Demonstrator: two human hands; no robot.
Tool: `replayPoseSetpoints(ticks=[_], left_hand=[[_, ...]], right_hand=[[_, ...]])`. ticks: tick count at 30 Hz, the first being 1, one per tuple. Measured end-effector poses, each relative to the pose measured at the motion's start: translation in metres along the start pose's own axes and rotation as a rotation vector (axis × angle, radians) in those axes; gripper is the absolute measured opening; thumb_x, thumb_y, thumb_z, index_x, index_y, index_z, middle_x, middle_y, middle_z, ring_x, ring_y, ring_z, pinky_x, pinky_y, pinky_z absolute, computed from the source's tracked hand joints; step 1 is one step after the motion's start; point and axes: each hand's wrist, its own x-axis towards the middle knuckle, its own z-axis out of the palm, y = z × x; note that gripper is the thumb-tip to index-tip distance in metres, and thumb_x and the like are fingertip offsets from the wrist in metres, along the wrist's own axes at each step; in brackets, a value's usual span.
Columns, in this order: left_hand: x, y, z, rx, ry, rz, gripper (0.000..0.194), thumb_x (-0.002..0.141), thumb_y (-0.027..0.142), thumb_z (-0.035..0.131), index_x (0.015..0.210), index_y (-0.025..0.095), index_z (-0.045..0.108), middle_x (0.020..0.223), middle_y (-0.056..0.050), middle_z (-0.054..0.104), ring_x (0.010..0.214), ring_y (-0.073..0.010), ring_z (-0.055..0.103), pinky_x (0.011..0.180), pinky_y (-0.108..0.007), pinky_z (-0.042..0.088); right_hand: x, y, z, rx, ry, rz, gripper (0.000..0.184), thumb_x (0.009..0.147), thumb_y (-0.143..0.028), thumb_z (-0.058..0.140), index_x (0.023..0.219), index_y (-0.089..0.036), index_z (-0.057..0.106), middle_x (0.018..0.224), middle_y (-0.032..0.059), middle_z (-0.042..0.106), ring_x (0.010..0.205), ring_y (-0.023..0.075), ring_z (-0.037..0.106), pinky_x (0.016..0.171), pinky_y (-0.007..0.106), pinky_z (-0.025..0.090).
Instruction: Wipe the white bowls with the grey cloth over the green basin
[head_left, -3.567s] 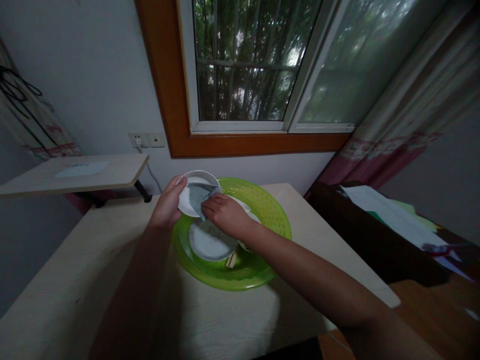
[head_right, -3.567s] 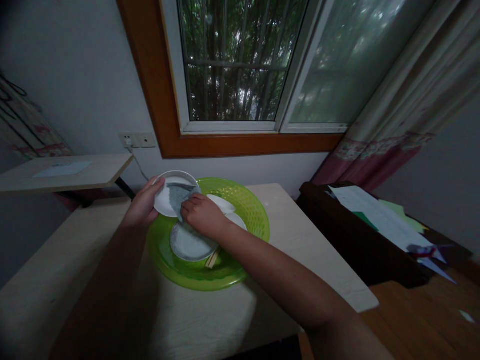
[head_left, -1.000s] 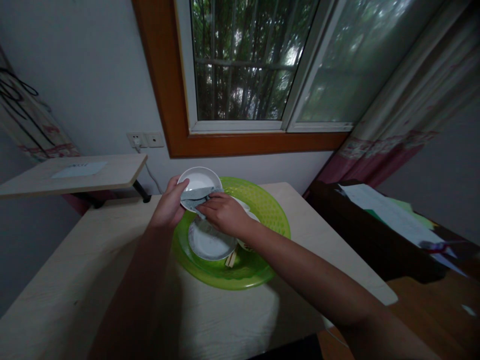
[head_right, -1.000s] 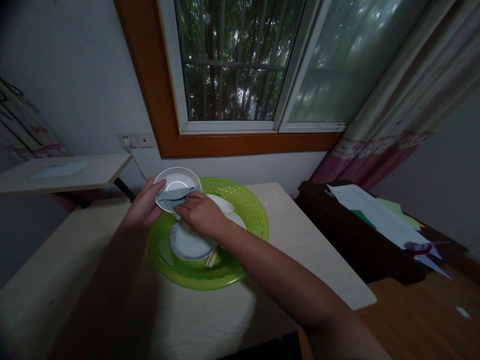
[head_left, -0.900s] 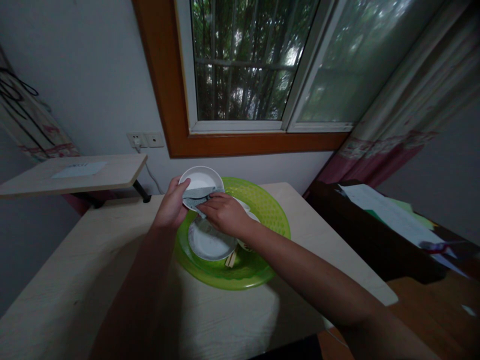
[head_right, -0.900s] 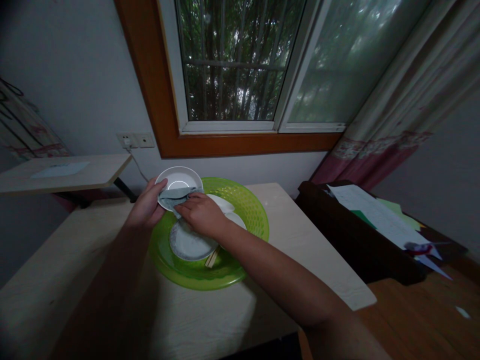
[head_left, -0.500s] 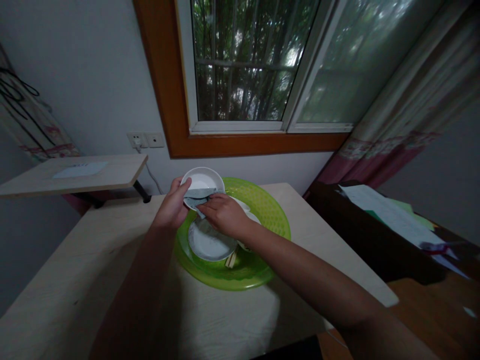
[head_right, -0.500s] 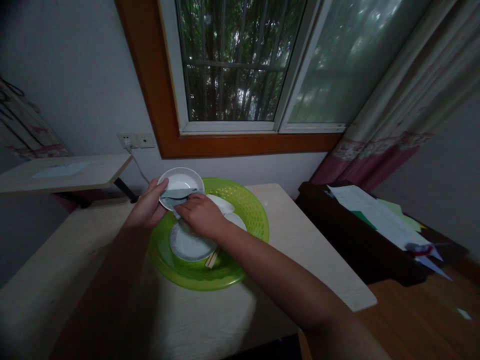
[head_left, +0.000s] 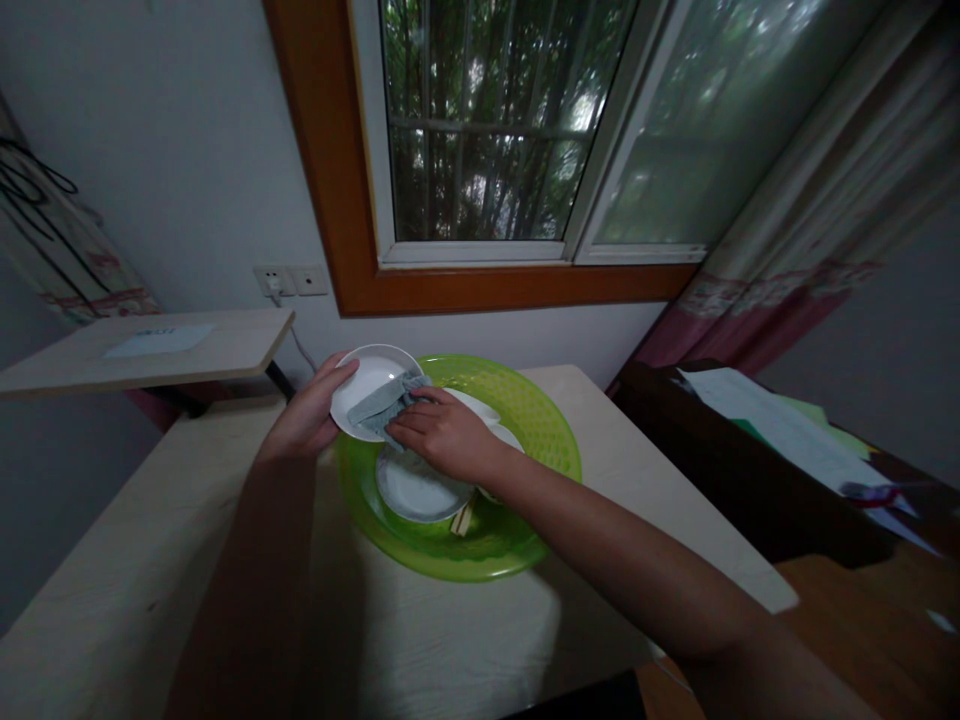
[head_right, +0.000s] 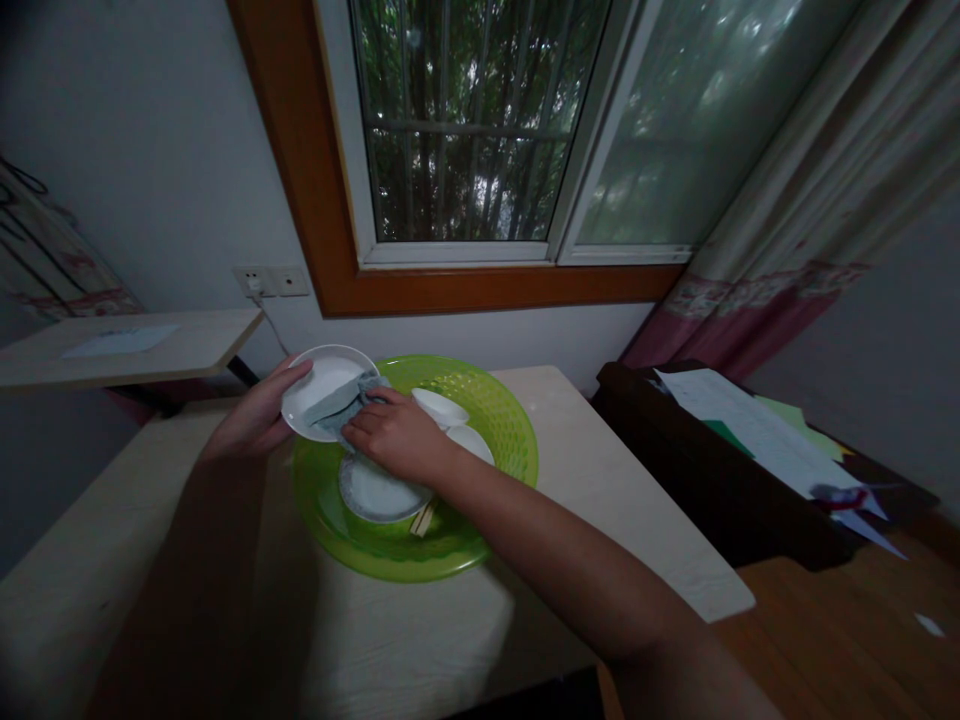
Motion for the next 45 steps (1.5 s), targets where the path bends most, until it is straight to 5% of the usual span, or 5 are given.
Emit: replayPoseSetpoints(ticks=[16,23,31,36,45], left_hand=[[0.006,-0.036,0.043,-0.13,0.057,0.1,0.034,0.09,0.043,0.077,0.106,0.021,0.057,0.09,-0.002,0.068,0.094,-0.0219,0.072,0.089,-0.036,0.059],[0.006,-0.02,0.023,-0.13,0.053,0.056,0.027,0.084,0.019,0.076,0.104,0.018,0.058,0.092,-0.002,0.069,0.089,-0.0201,0.071,0.086,-0.035,0.057],[0.003,-0.001,0.0,0.06,0.062,-0.016,0.033,0.083,0.019,0.075,0.114,0.016,0.066,0.096,-0.006,0.071,0.08,-0.0171,0.067,0.067,-0.024,0.054],[0.007,-0.009,0.003,0.076,0.085,0.011,0.028,0.086,0.026,0.072,0.113,0.017,0.067,0.095,-0.007,0.073,0.083,-0.0205,0.07,0.065,-0.025,0.055],[0.008,-0.024,0.028,-0.121,0.08,0.077,0.026,0.096,0.028,0.066,0.12,0.017,0.063,0.109,-0.01,0.075,0.109,-0.0269,0.073,0.095,-0.041,0.06]], right_hand=[[0.001,-0.005,0.01,0.107,0.061,0.197,0.028,0.104,-0.016,0.06,0.13,-0.012,0.067,0.112,0.0127,0.08,0.098,0.023,0.074,0.097,0.039,0.053],[0.001,0.001,0.006,0.128,0.004,0.157,0.021,0.103,-0.016,0.061,0.122,-0.014,0.07,0.109,0.0107,0.081,0.098,0.0223,0.073,0.108,0.041,0.046],[0.0,0.007,0.0,0.084,-0.049,0.013,0.016,0.105,-0.02,0.062,0.115,-0.019,0.073,0.105,0.0057,0.081,0.097,0.0211,0.072,0.112,0.043,0.04],[-0.001,0.007,0.001,0.036,-0.084,0.006,0.016,0.105,-0.02,0.062,0.116,-0.017,0.073,0.103,0.0055,0.081,0.093,0.0212,0.071,0.107,0.041,0.043],[0.0,0.006,0.007,0.059,-0.04,0.112,0.024,0.103,-0.018,0.064,0.126,-0.013,0.069,0.104,0.0103,0.079,0.095,0.0239,0.07,0.09,0.038,0.05]])
